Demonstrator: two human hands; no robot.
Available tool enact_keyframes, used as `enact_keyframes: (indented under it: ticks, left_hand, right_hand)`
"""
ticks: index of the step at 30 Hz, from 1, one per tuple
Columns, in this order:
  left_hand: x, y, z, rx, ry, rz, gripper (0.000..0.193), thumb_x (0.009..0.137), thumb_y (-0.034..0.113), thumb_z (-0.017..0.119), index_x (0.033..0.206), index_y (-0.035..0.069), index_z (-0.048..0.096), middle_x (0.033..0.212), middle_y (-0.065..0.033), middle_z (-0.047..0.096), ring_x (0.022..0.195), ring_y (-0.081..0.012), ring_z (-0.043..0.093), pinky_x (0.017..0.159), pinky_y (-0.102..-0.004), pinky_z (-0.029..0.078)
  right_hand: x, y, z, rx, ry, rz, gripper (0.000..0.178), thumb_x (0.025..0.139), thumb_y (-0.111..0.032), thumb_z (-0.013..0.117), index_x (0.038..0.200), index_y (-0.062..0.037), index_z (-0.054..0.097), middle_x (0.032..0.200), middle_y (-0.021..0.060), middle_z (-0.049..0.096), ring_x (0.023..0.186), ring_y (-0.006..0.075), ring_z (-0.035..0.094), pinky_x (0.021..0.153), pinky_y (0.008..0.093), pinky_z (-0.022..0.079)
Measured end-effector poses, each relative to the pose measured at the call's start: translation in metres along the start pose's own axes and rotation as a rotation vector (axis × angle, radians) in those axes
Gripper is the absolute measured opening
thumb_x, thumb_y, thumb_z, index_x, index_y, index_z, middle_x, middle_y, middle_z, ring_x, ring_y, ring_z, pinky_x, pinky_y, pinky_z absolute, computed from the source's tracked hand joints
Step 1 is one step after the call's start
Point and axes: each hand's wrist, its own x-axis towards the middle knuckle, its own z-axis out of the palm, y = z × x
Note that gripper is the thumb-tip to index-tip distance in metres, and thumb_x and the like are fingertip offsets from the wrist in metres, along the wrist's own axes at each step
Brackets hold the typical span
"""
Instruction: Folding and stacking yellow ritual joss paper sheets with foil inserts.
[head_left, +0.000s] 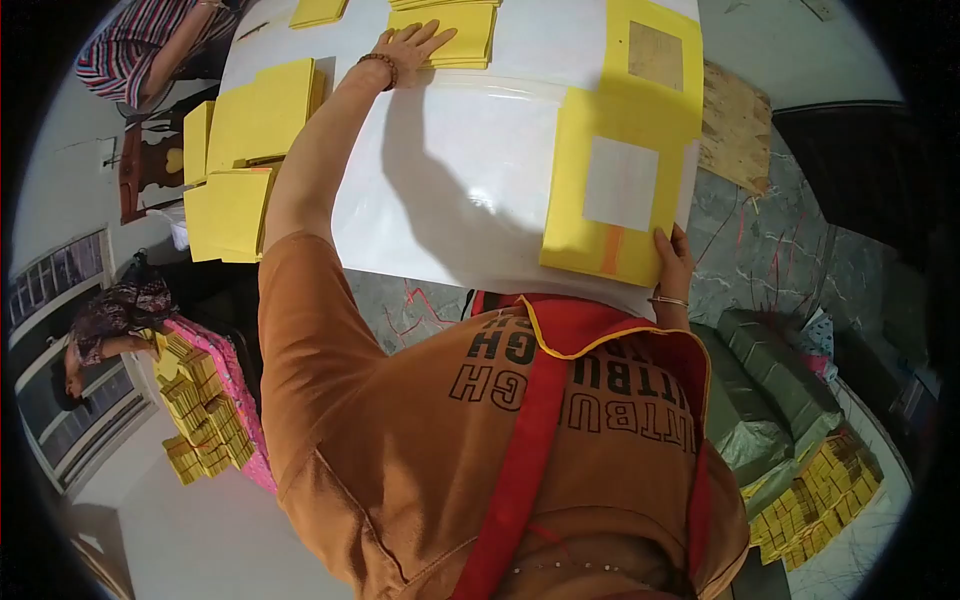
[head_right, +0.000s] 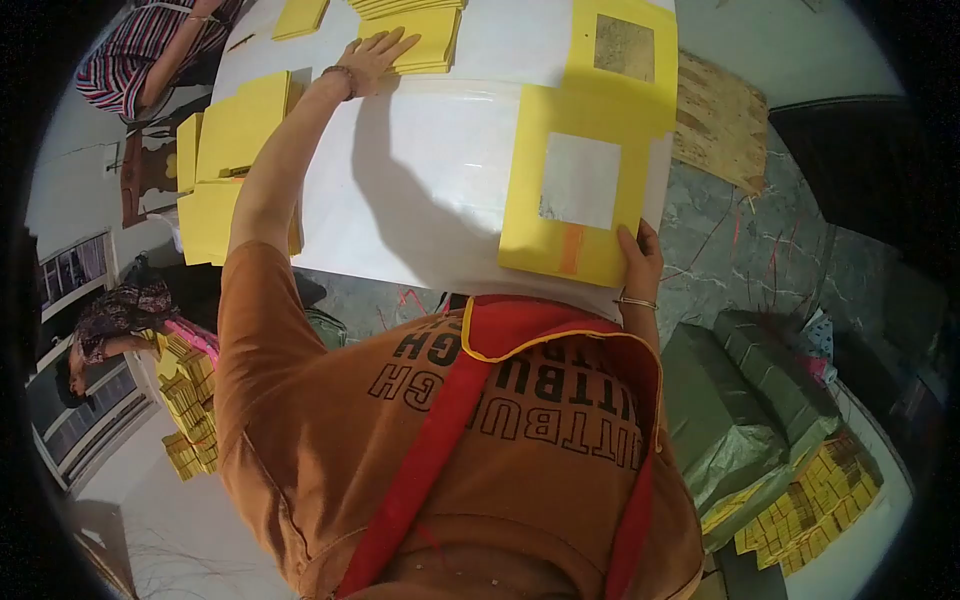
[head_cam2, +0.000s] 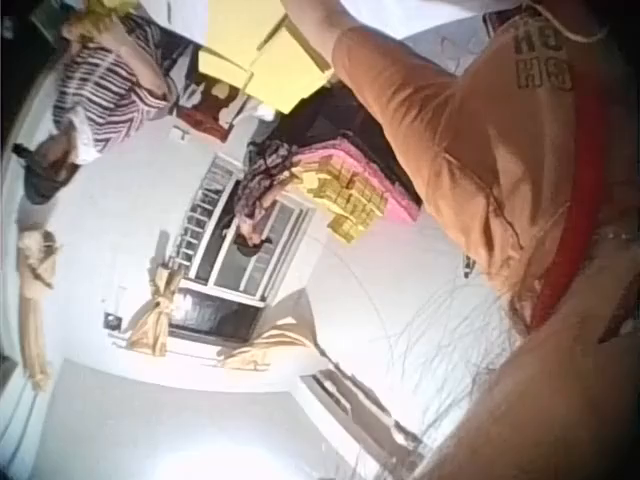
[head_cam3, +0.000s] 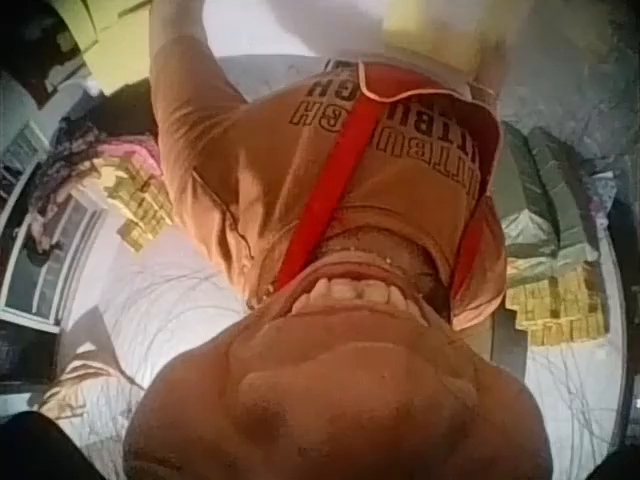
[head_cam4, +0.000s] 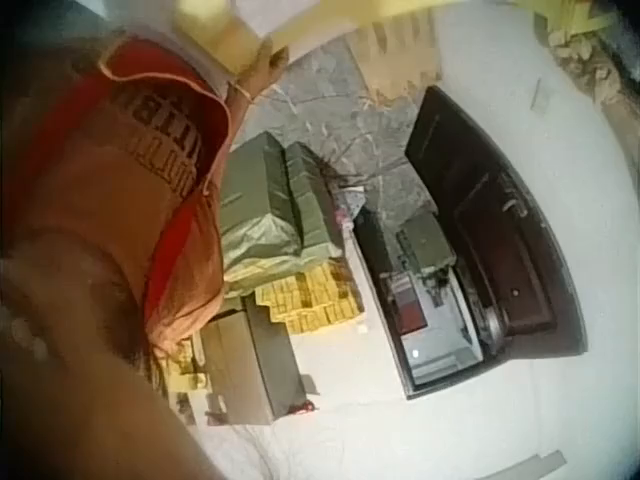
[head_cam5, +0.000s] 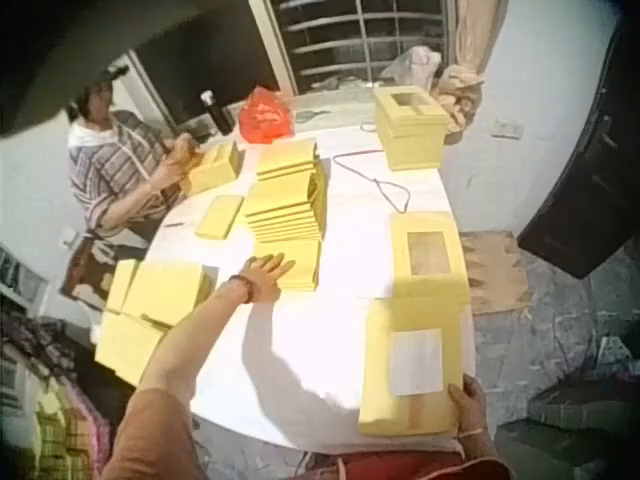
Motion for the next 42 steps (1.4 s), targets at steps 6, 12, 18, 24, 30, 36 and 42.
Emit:
enact_keyframes:
  ticks: [6, 12, 18, 24, 30, 36, 42]
  left_hand:
    - [-0.013, 0.011, -0.041, -0.240, 0.090, -0.040, 0.067, 0.081, 0.036, 0.057, 0.139, 0.024, 0.024, 0.142, -0.0080, 0.027, 0.130, -0.0274, 0.028, 0.103, -0.0430, 0.028]
    - [-0.061, 0.082, -0.076, -1.041, 0.299, 0.074, 0.050, 0.082, 0.028, 0.058, 0.128, 0.014, 0.044, 0.128, -0.0118, 0.048, 0.120, -0.0280, 0.043, 0.095, -0.0381, 0.038]
    - [-0.144, 0.226, -0.101, -0.851, 0.627, 0.585, 0.041, 0.074, 0.032, 0.066, 0.108, 0.010, 0.059, 0.105, -0.0090, 0.056, 0.094, -0.0234, 0.049, 0.079, -0.0349, 0.039]
    - [-0.153, 0.236, -0.098, -0.746, 0.592, 0.552, 0.043, 0.073, 0.035, 0.065, 0.108, 0.011, 0.060, 0.109, -0.0060, 0.054, 0.099, -0.0214, 0.046, 0.079, -0.0330, 0.038]
    - [-0.153, 0.237, -0.101, -0.744, 0.578, 0.555, 0.041, 0.075, 0.037, 0.063, 0.108, 0.013, 0.060, 0.106, -0.0054, 0.054, 0.096, -0.0212, 0.047, 0.078, -0.0329, 0.038]
    - [-0.152, 0.252, -0.109, -0.668, 0.582, 0.445, 0.042, 0.077, 0.037, 0.061, 0.112, 0.014, 0.057, 0.107, -0.0043, 0.054, 0.091, -0.0215, 0.048, 0.076, -0.0328, 0.037]
    - [-0.154, 0.260, -0.117, -0.586, 0.673, 0.486, 0.045, 0.078, 0.038, 0.060, 0.116, 0.014, 0.055, 0.110, -0.0043, 0.054, 0.092, -0.0211, 0.049, 0.076, -0.0333, 0.037]
  right_hand:
    - [-0.001, -0.003, 0.000, 0.034, 0.022, 0.007, 0.043, 0.079, -0.012, 0.066, 0.116, 0.0027, 0.050, 0.113, 0.0108, 0.054, 0.101, 0.0180, 0.052, 0.087, 0.0283, 0.041]
    - [0.006, -0.004, 0.002, -0.021, -0.035, -0.202, 0.049, 0.076, -0.009, 0.066, 0.121, -0.0014, 0.047, 0.118, 0.0122, 0.049, 0.102, 0.0202, 0.052, 0.085, 0.0301, 0.043]
    - [0.008, -0.012, 0.001, -0.583, 0.009, -0.639, 0.039, 0.074, -0.014, 0.067, 0.111, -0.0089, 0.055, 0.123, 0.0095, 0.041, 0.098, 0.0192, 0.053, 0.085, 0.0319, 0.043]
    - [0.022, 0.002, -0.010, -0.220, -0.234, -0.457, 0.024, 0.078, -0.016, 0.065, 0.100, -0.0079, 0.061, 0.120, 0.0065, 0.046, 0.101, 0.0178, 0.052, 0.084, 0.0287, 0.043]
    - [0.008, -0.003, -0.018, -0.294, -0.171, -0.604, 0.022, 0.081, -0.015, 0.061, 0.101, -0.0066, 0.063, 0.111, 0.0056, 0.053, 0.096, 0.0139, 0.053, 0.078, 0.0251, 0.045]
    - [-0.019, -0.021, -0.021, -0.349, -0.124, -0.520, 0.020, 0.082, -0.015, 0.060, 0.099, -0.0049, 0.064, 0.088, 0.0032, 0.061, 0.080, 0.0110, 0.057, 0.069, 0.0226, 0.045]
    - [-0.017, -0.021, -0.019, -0.273, -0.163, -0.326, 0.021, 0.079, -0.014, 0.061, 0.097, -0.0031, 0.065, 0.079, 0.0004, 0.060, 0.072, 0.0078, 0.052, 0.066, 0.0221, 0.044]
